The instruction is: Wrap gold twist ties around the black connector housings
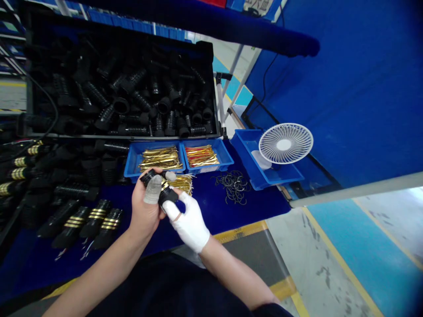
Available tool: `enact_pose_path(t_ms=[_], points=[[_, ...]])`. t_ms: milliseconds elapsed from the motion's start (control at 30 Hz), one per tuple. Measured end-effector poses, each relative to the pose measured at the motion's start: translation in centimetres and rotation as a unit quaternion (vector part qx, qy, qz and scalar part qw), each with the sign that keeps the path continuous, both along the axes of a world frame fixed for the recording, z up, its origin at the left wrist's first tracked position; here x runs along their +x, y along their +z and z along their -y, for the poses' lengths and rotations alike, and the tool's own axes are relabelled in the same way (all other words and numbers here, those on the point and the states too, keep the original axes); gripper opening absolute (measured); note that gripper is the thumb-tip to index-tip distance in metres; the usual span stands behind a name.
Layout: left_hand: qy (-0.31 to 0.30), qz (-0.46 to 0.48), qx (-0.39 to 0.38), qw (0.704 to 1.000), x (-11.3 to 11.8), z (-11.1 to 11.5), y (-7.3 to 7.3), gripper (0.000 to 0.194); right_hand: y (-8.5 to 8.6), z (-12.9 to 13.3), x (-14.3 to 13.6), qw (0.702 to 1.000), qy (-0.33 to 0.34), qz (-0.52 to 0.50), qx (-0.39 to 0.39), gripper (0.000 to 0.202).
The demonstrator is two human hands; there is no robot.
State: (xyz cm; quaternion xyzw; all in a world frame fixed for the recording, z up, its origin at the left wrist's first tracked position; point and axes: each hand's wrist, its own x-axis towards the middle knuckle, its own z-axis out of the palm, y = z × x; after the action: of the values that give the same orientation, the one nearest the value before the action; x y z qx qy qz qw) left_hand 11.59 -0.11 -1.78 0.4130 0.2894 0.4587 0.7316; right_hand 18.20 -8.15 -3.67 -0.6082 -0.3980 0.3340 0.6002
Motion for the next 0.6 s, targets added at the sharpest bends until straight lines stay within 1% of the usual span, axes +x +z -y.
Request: enact_pose_path(t_ms=[33, 67, 100, 167, 233, 300, 367, 433, 467, 533, 567, 600], points=[[0.022, 0.003, 0.006, 1.0, 0.2, 0.0, -0.2, 0.033, -0.1, -0.1, 0.0, 0.995, -0.043, 0.095, 0.004, 0.04], [0.042, 0.009, 0.007, 0.999, 0.5, -0.1, -0.3, 0.033, -0.2, -0.2, 0.0, 0.981, -0.069, 0.182, 0.003, 0.046], [0.054, 0.018, 0.003, 0.998, 0.7, -0.2, -0.3, 0.033, -0.3, -0.2, 0.0, 0.964, -0.076, 0.253, -0.005, 0.053], [0.051, 0.038, -0.022, 0.998, 0.8, -0.3, -0.2, 0.034, -0.6, -0.2, -0.1, 0.937, -0.071, 0.342, -0.023, 0.06], [0.045, 0.045, -0.035, 0.997, 0.7, -0.3, 0.0, 0.036, -0.9, -0.1, -0.3, 0.922, -0.062, 0.381, -0.027, 0.063], [0.058, 0.036, -0.022, 0.997, 0.4, -0.3, 0.2, 0.036, -1.1, 0.0, -0.7, 0.919, -0.052, 0.389, -0.019, 0.063], [0.065, 0.02, -0.005, 0.998, 0.2, -0.5, 0.3, 0.035, -1.2, 0.0, -0.9, 0.925, -0.046, 0.377, -0.006, 0.061], [0.059, 0.007, -0.008, 0.998, -0.1, -0.9, 0.5, 0.034, -0.7, 0.1, -0.7, 0.936, -0.028, 0.351, 0.009, 0.06], [0.051, 0.005, -0.017, 0.999, -0.4, -1.1, 0.8, 0.034, 0.0, 0.3, -0.3, 0.941, -0.01, 0.336, 0.02, 0.057], [0.029, 0.015, -0.038, 0.999, -1.2, -1.4, 1.8, 0.036, 2.0, 1.1, 0.7, 0.954, 0.019, 0.296, 0.055, 0.046], [0.017, 0.023, -0.044, 0.999, -1.9, -1.4, 2.5, 0.037, 3.3, 1.8, 1.4, 0.961, 0.023, 0.266, 0.077, 0.039], [0.01, 0.027, -0.041, 0.999, -2.8, -1.5, 3.3, 0.039, 4.8, 2.7, 2.0, 0.97, 0.004, 0.223, 0.1, 0.034]])
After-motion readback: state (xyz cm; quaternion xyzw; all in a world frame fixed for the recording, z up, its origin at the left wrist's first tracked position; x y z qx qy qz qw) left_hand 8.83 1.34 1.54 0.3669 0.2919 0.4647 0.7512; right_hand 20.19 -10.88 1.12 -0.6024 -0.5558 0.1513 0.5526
